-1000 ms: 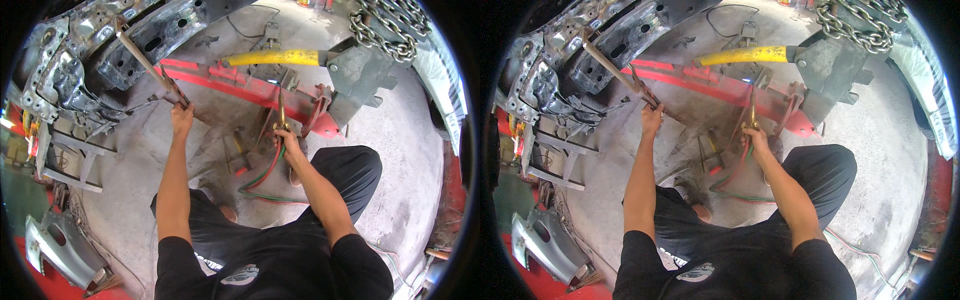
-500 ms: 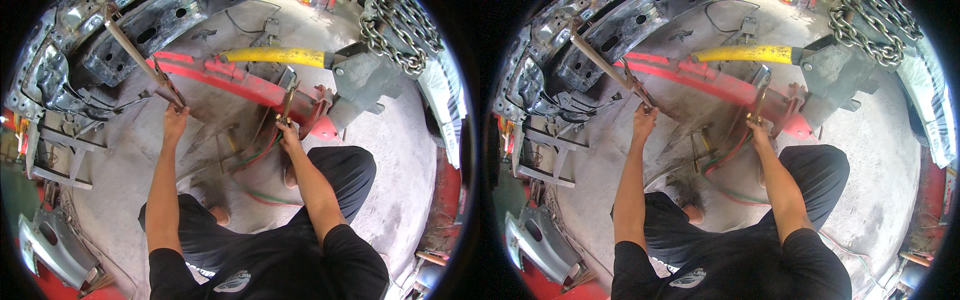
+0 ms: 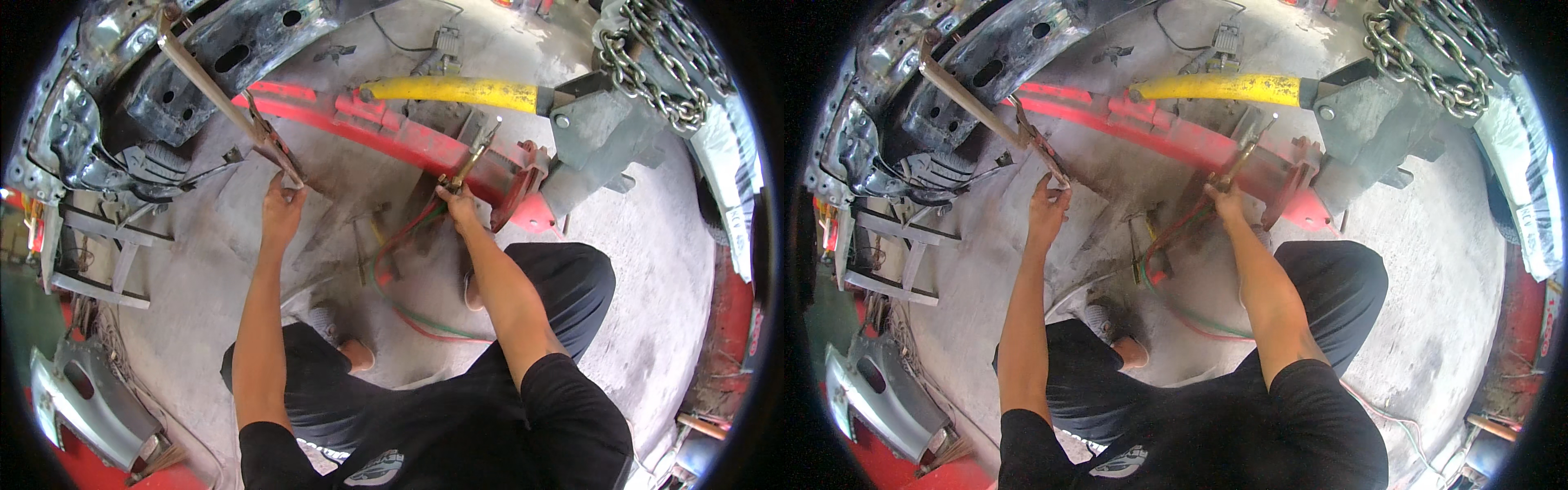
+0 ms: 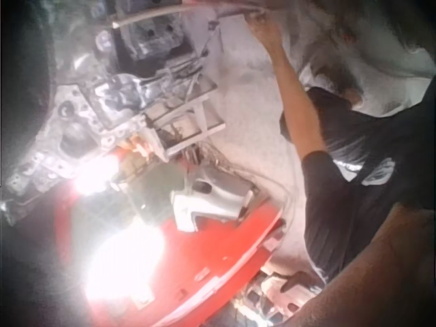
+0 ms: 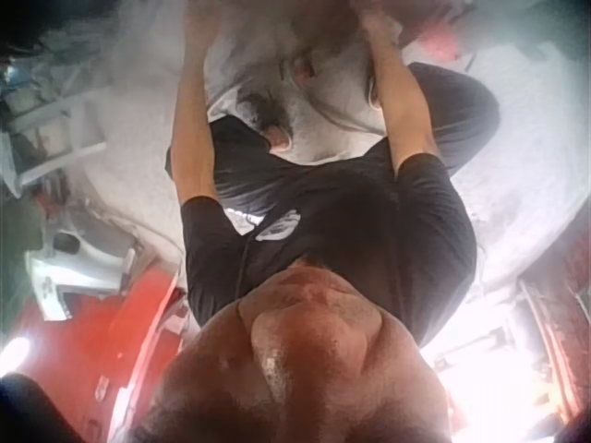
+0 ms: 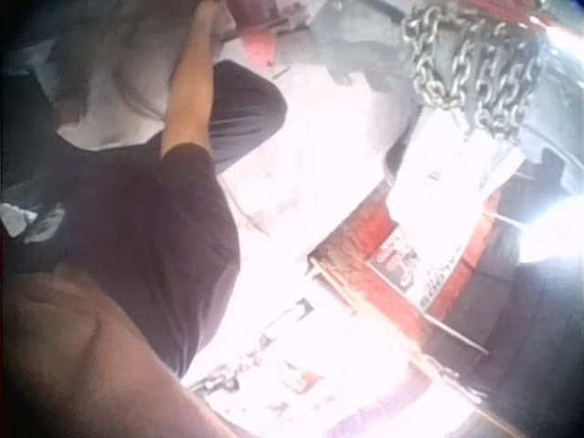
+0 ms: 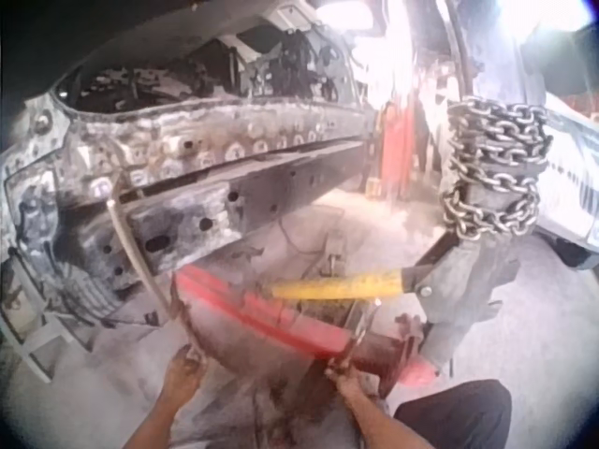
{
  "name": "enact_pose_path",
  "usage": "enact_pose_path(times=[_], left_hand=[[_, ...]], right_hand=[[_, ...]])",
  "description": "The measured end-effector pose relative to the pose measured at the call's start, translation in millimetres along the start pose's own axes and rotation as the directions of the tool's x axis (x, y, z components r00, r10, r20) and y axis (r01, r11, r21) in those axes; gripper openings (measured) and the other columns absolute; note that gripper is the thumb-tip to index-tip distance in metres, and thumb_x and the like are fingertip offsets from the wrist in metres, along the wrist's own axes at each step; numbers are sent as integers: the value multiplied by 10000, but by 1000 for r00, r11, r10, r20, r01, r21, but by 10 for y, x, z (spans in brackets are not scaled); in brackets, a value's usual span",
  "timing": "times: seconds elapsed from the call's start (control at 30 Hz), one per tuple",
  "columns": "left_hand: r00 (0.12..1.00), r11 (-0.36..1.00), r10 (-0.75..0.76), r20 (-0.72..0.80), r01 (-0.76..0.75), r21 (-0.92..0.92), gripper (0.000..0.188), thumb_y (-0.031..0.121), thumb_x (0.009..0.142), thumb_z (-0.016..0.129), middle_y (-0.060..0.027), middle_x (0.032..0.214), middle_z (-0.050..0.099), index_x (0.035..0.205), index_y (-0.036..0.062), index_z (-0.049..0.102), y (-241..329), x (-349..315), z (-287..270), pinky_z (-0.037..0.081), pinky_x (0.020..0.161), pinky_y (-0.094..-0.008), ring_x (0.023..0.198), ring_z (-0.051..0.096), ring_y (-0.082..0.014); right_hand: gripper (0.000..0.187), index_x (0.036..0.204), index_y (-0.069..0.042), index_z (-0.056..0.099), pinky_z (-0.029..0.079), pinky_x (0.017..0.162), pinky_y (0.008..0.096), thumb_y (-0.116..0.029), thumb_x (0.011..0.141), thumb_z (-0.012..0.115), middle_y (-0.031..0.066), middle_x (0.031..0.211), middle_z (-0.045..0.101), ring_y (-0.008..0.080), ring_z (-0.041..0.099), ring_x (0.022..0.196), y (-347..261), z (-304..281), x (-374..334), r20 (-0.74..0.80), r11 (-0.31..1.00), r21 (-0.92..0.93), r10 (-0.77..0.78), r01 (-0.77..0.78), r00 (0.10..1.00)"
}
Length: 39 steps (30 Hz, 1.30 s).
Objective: The person welds a metal car frame using a welding torch and filler rod, then uses a hammer to tap the weld area. The person is sitting on the floor in a workshop environment.
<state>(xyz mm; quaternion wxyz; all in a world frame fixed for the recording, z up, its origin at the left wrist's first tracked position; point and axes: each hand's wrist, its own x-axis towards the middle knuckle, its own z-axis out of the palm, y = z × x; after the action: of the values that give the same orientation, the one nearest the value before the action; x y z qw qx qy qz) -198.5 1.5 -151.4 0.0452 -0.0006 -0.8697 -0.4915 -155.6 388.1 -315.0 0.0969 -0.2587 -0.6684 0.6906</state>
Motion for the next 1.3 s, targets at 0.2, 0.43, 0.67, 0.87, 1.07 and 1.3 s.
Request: enact_pose_path(times=[0.2,0.43,0.67,0.87,1.07,1.3], left_hand=[[994,995,-94,54,95,-17,672,152,902,722,-133,924,693,1478,-6,415,91,-98,-77,511,615,-338,711,642,-189],[993,995,-94,74,97,-26,682,172,915,712,-131,996,662,1500,27,392,166,-12,-47,538,572,-332,741,651,-187],[987,989,-128,96,134,-58,728,195,919,717,-156,1105,626,1523,35,345,105,1,-41,572,582,-330,866,653,-201],[987,990,-101,124,112,-91,750,248,928,728,-154,1102,633,1517,8,329,177,10,3,566,581,-323,855,657,-193],[995,991,-55,87,65,-115,740,292,924,737,-171,1127,654,1497,9,365,232,144,78,566,584,-314,855,679,-198],[990,931,-135,38,140,-337,595,296,964,669,-115,1215,642,1461,39,466,103,152,-70,543,787,-352,1064,642,-211]], right_hand=[[647,1346,-40,516,458,975,356,-232,824,846,77,1203,635,210,577,1116,0,167,11,-3,997,31,-64,64,998],[663,1364,-76,464,593,632,405,-250,833,822,100,1150,635,238,657,928,299,94,244,50,999,28,-23,22,998],[638,1346,-87,474,595,580,407,-299,841,801,101,1090,644,225,662,836,-9,249,36,65,991,92,92,-98,994],[656,1318,-27,495,572,613,386,-361,840,796,125,1097,655,249,664,851,-93,252,7,-12,993,97,63,-62,998],[537,1221,24,569,538,770,393,-352,880,745,194,1066,693,310,681,833,132,153,-25,-383,946,-302,-235,120,893],[361,1178,-13,600,508,868,526,-253,912,648,265,1152,653,450,646,1012,-707,850,-1106,133,833,-356,-404,424,905]])
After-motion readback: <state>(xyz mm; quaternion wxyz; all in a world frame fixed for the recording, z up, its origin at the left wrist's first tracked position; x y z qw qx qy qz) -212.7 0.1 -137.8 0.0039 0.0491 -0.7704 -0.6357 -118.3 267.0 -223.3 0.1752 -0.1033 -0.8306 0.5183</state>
